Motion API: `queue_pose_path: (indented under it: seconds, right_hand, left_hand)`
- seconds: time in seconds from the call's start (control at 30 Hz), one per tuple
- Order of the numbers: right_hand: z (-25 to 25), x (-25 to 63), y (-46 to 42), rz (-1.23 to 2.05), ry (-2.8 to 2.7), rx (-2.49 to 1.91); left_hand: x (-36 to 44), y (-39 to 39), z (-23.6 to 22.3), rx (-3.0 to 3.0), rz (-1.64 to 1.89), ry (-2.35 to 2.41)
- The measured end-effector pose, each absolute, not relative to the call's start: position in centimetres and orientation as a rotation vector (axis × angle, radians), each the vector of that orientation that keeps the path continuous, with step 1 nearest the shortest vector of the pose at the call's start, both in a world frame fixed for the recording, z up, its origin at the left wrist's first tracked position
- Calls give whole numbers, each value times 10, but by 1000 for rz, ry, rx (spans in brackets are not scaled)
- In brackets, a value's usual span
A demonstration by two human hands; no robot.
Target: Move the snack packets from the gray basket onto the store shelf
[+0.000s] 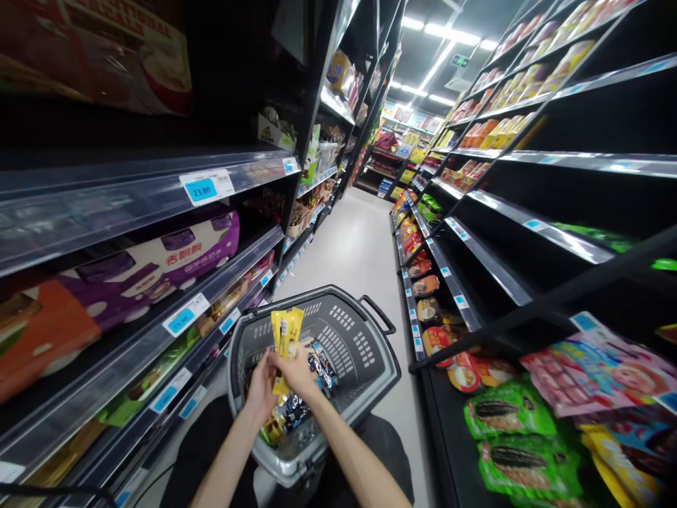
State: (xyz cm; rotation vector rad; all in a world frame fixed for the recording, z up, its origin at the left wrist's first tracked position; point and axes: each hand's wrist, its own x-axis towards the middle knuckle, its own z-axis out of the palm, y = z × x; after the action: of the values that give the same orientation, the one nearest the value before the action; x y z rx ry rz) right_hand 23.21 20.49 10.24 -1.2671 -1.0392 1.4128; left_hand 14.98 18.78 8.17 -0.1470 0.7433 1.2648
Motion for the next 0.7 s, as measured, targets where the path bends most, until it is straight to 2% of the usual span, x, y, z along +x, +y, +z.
queue_pose_path:
  seconds: [0.1, 0.17, 0.37, 0.57, 0.7]
  right_hand:
    - [117, 252, 210, 1816, -1228, -1220]
    - [125, 265, 211, 1942, -1380, -1261]
    - [143, 285, 202, 2004, -1554, -1358]
    - [160, 295, 202, 2104, -1469, -1259]
    - [163, 303, 202, 2051, -1438, -1345]
  left_hand:
    - [148, 185, 84, 50, 1258, 716]
    - [149, 182, 87, 166, 1271, 671]
    - [157, 170, 99, 255, 1338, 796]
    - [158, 164, 104, 126, 1442, 720]
    - [160, 162, 103, 45, 1519, 730]
